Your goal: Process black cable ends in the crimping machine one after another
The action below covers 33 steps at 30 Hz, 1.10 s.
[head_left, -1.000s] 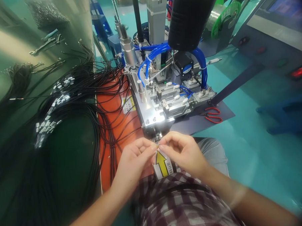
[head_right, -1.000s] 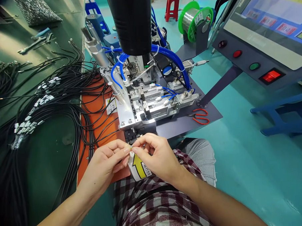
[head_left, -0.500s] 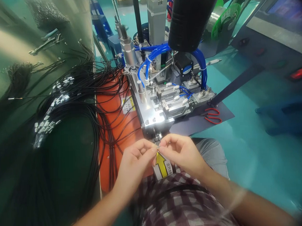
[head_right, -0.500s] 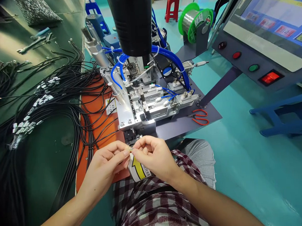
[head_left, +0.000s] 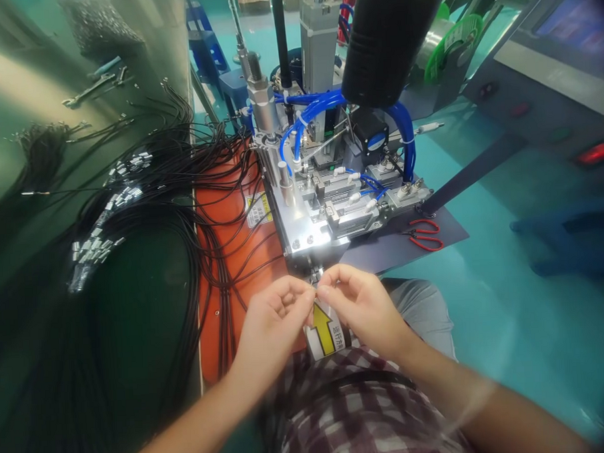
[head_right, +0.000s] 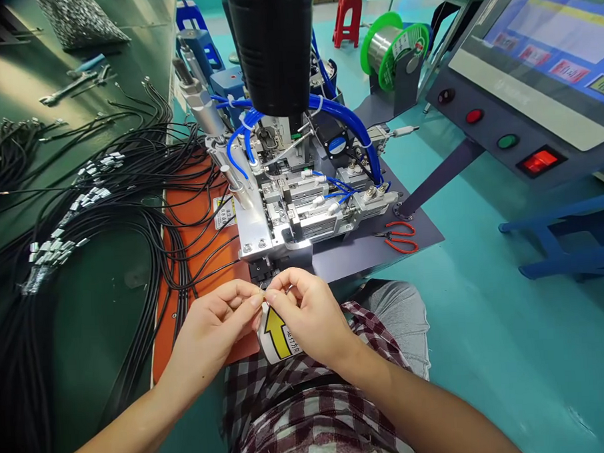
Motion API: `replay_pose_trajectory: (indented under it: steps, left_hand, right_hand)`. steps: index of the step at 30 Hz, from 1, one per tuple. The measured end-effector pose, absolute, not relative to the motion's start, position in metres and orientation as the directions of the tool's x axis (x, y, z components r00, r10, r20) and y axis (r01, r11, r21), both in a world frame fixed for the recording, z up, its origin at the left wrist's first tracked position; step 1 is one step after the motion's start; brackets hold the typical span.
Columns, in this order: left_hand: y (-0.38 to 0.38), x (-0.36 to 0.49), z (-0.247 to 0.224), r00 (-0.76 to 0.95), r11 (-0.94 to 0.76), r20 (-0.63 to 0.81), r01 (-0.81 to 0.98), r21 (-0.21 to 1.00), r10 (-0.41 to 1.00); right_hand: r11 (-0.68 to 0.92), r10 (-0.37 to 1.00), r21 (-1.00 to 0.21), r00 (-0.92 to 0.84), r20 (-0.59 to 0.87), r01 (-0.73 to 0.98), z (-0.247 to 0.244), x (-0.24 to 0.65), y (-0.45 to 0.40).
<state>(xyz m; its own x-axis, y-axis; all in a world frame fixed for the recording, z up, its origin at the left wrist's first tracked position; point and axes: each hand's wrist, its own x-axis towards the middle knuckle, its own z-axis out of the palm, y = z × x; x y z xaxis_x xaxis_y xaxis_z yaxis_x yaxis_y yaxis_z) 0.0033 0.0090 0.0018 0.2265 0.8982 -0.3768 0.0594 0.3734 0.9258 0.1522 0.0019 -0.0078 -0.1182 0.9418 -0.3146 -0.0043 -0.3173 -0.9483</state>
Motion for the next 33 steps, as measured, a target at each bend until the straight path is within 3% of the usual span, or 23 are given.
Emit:
replay_pose_trajectory:
  steps: [5,10,13,21,28,33]
  left_hand:
    - [0.012,0.003,0.003,0.214,0.404,-0.406,0.056,0.913,0.888]
    - [0.013,0.003,0.008,0.215,0.449,-0.453,0.068,0.891,0.865]
    - [0.013,0.003,0.009,0.228,0.448,-0.456,0.090,0.890,0.860]
    - [0.013,0.002,0.006,0.264,0.424,-0.443,0.128,0.896,0.857]
    - [0.015,0.001,0.008,0.290,0.402,-0.432,0.158,0.902,0.854]
    - [0.018,-0.005,0.004,0.286,0.257,-0.321,0.238,0.937,0.903]
  right_hand:
    - [-0.309,0.934,-0.946,-0.156,-0.322,0.100,-0.006,0.160,0.008]
    - [-0.041,0.955,-0.934,-0.262,-0.142,0.354,0.000,0.174,0.016]
    - [0.047,0.932,-0.903,-0.345,-0.114,0.427,0.004,0.175,0.019]
    - [0.048,0.920,-0.920,-0.376,-0.111,0.390,0.006,0.172,0.020]
    - [-0.200,0.905,-0.966,-0.347,-0.247,0.165,-0.001,0.171,0.018]
    - [-0.233,0.923,-0.963,-0.280,-0.263,0.137,0.000,0.175,0.022]
